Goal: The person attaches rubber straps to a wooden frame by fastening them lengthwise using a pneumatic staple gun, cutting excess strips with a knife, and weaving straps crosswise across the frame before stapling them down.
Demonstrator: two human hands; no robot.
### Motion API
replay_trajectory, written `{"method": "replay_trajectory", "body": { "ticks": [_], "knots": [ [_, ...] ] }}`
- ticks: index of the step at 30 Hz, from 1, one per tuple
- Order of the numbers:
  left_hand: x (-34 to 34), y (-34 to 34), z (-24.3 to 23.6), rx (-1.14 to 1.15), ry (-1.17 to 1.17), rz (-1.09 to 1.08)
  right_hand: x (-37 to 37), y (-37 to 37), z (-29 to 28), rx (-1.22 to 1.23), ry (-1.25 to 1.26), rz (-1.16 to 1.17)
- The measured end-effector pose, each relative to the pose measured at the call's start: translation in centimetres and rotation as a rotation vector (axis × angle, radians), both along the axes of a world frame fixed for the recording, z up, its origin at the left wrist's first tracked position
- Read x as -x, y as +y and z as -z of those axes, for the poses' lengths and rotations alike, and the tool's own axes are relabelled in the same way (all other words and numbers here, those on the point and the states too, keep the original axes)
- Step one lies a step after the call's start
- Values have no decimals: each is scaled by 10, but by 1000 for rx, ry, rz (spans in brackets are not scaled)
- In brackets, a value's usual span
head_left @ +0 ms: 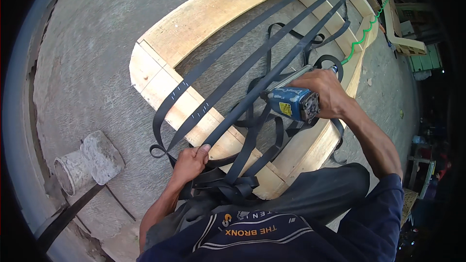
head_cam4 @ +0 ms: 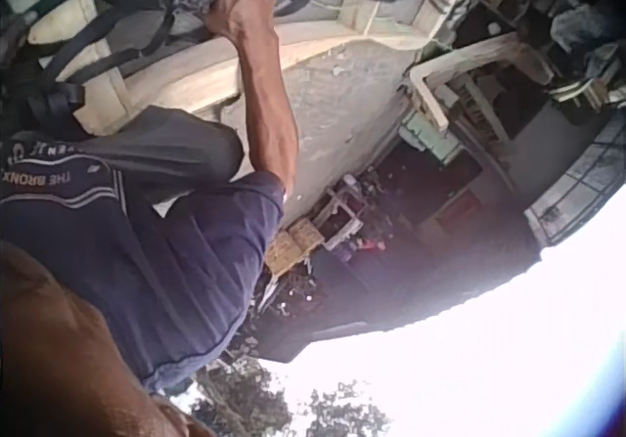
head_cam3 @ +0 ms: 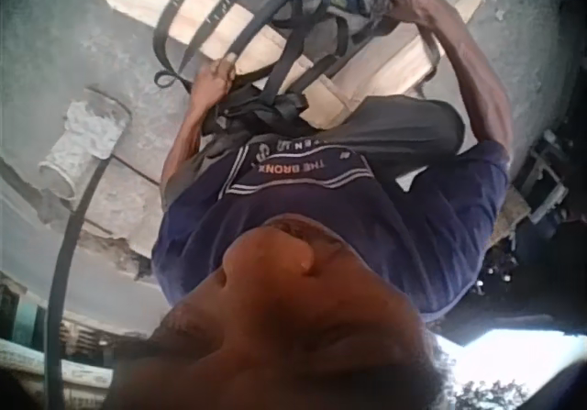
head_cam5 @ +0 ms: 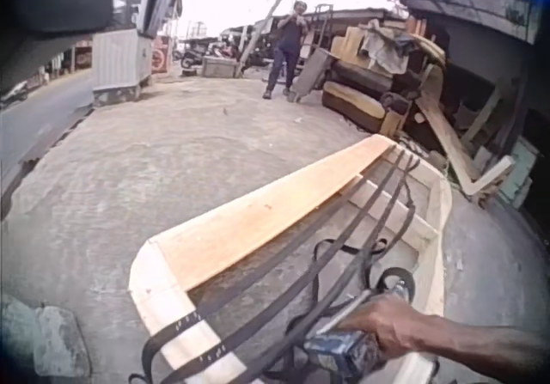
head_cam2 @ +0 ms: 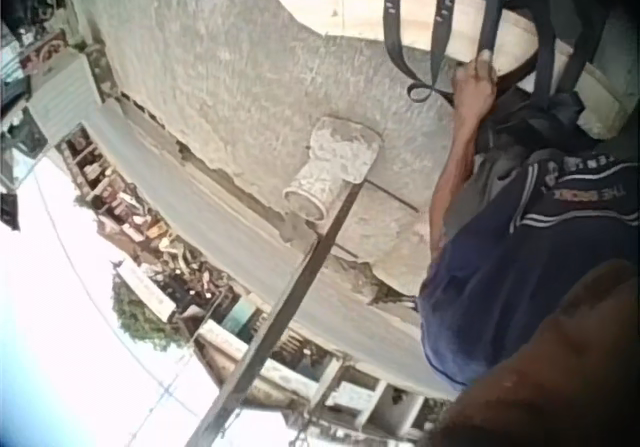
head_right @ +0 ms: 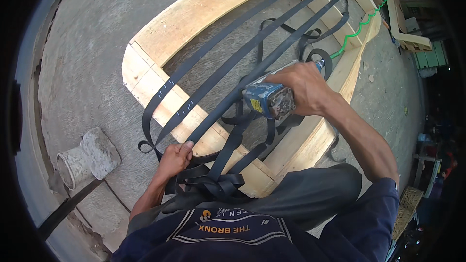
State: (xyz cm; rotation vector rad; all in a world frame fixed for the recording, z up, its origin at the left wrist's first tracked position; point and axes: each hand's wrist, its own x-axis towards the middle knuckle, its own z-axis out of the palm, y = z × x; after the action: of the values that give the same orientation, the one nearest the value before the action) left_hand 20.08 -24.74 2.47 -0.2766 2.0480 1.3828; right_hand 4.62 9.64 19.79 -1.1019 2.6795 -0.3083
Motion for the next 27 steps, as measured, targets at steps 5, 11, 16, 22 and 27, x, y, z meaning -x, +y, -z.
{"method": "replay_trajectory", "body": {
  "ticks": [5,11,16,22,27],
  "knots": [
    [-21,-2,20,-105,-29,-150,0,-61,32,-173,-232,-55],
    [-27,-11,14,-122,-141,-152,-9,-75,54,-150,-279,-76],
    [-26,-10,39,-121,-132,-138,-10,-86,62,-150,-315,-87],
    [-28,-14,52,-311,-189,-154,-7,-87,67,-160,-340,-67],
    [-28,-19,52,-355,-146,-108,-5,-94,60,-232,-384,-63]
  ]
}}
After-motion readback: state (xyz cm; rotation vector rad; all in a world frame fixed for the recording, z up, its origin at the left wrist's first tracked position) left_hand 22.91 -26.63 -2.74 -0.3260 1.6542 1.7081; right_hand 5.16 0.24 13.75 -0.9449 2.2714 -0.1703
